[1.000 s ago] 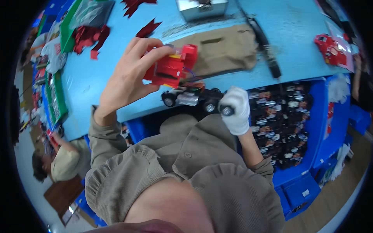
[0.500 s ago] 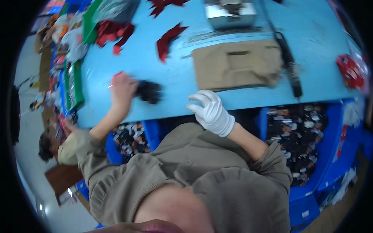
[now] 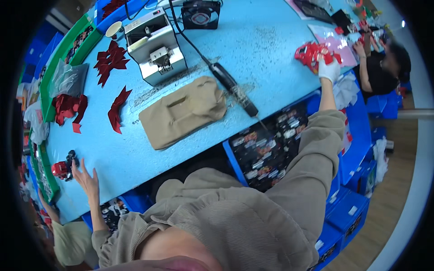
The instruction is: Assembling plastic toy trucks at a factory workbench using a pneumatic screwdriver.
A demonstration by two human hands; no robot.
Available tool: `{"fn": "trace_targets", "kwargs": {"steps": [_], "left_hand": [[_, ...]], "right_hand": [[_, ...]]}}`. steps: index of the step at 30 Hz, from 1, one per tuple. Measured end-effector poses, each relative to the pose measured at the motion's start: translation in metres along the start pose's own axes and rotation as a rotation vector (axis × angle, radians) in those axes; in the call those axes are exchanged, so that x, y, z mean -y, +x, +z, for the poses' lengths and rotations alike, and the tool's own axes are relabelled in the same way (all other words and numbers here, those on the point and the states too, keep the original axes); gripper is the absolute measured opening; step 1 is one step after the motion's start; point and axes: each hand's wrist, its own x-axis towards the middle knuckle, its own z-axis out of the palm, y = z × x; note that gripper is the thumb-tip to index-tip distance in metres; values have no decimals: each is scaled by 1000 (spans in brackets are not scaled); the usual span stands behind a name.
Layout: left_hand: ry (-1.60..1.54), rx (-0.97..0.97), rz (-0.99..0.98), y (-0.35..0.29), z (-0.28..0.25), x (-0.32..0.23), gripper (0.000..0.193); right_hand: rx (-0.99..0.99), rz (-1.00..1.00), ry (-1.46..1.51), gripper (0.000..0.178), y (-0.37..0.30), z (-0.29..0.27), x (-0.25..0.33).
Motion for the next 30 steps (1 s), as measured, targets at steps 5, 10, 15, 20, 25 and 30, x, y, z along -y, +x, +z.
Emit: {"fn": "trace_targets", "kwargs": {"steps": [5, 10, 15, 20, 25, 30], "left_hand": [[55, -46, -257, -88, 40, 88, 50], [275, 70, -608, -159, 11, 132, 43], [266, -71, -745, -168, 7, 138, 37], [-26, -284, -485, -42, -13, 66, 33], [-274, -388, -81, 60, -37, -22, 32], [-779, -346, 297, 126, -39, -155, 31]], "right_hand": [[159, 3, 215, 67, 45, 37, -68], [346, 300, 688, 67, 28, 69, -63], [468, 185, 425, 66, 10, 27, 24], [257, -109, 434, 70, -75, 8, 112], [448, -367, 573, 72, -160, -23, 156], [589, 23, 804, 63, -176, -42, 149]]}}
